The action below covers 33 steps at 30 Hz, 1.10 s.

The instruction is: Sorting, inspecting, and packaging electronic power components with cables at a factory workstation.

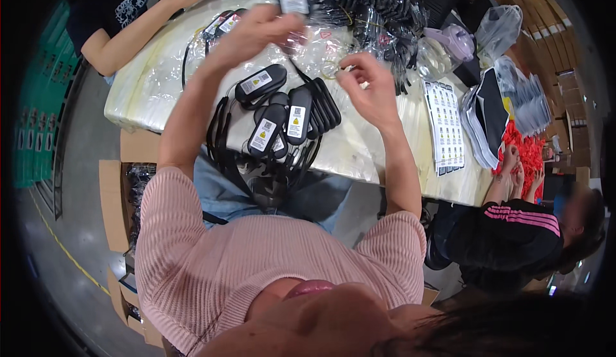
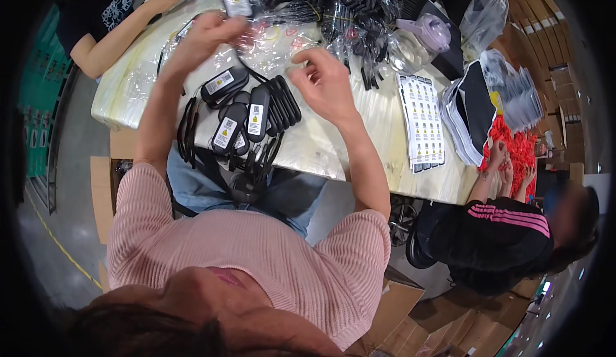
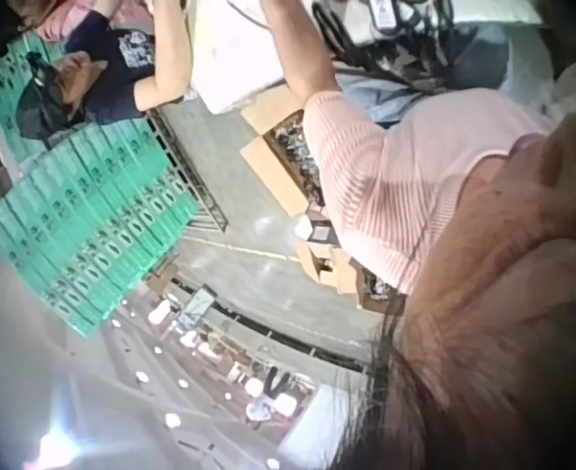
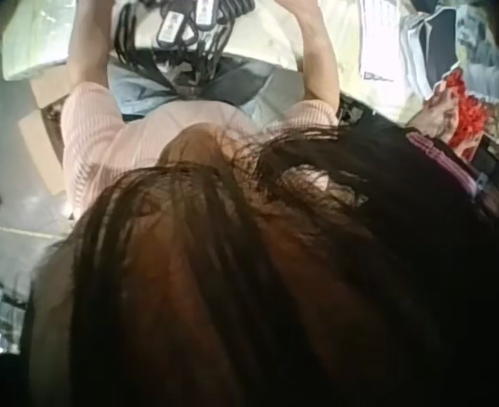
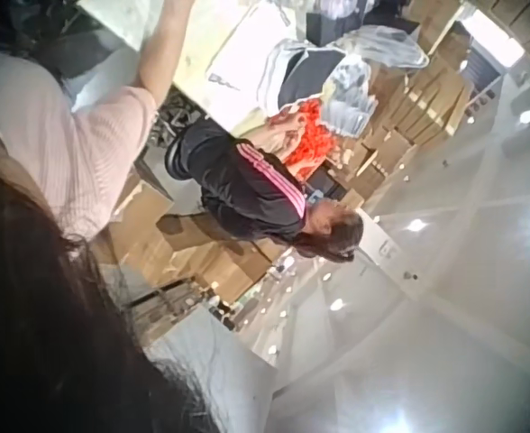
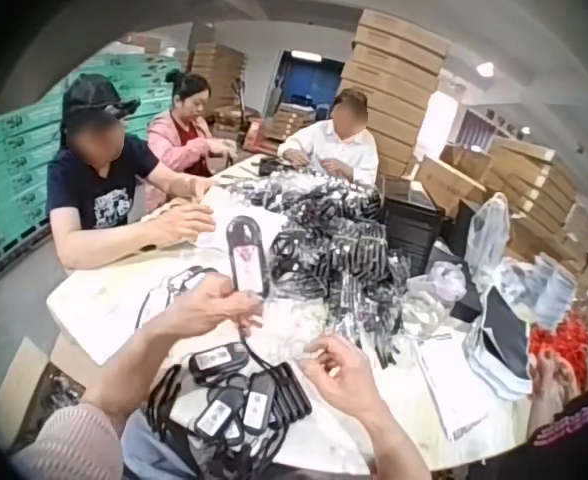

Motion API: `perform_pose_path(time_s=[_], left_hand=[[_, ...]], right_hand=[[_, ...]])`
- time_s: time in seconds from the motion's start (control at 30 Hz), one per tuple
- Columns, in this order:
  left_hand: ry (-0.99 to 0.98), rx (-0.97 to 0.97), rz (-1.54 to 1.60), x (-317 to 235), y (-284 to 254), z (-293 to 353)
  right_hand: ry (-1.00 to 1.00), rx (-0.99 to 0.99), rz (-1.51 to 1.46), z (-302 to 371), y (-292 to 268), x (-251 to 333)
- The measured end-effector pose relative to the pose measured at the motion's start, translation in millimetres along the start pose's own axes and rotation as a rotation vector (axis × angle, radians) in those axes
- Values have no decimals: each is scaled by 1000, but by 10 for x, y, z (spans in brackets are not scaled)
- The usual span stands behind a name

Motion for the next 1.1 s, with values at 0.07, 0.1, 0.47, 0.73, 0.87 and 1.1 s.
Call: perform_pose_path(time_s=[0.07,0.1,0.47,0.73,0.87,1.1], left_hand=[[-6,22,-125,35,-306,48],[-6,27,-127,66,-395,83],[-291,-31,-849,350,-1249,239],[-292,-85,-1320,497,-1021,204],[295,-309,-1170,344,-591,176],[170,53,-984,503,52,-153]], right_hand=[[99,259,197,13,39,40],[149,388,293,28,33,31],[214,533,388,139,30,-111],[209,505,315,148,49,-241],[225,499,356,131,42,-190],[163,400,425,142,54,-194]])
Point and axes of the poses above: each hand's wrist, its own z-axis away from the middle knuckle, its own y-axis out of the palm, x = y × z, the point moved 1 cm from there along -z, towards the middle knuckle
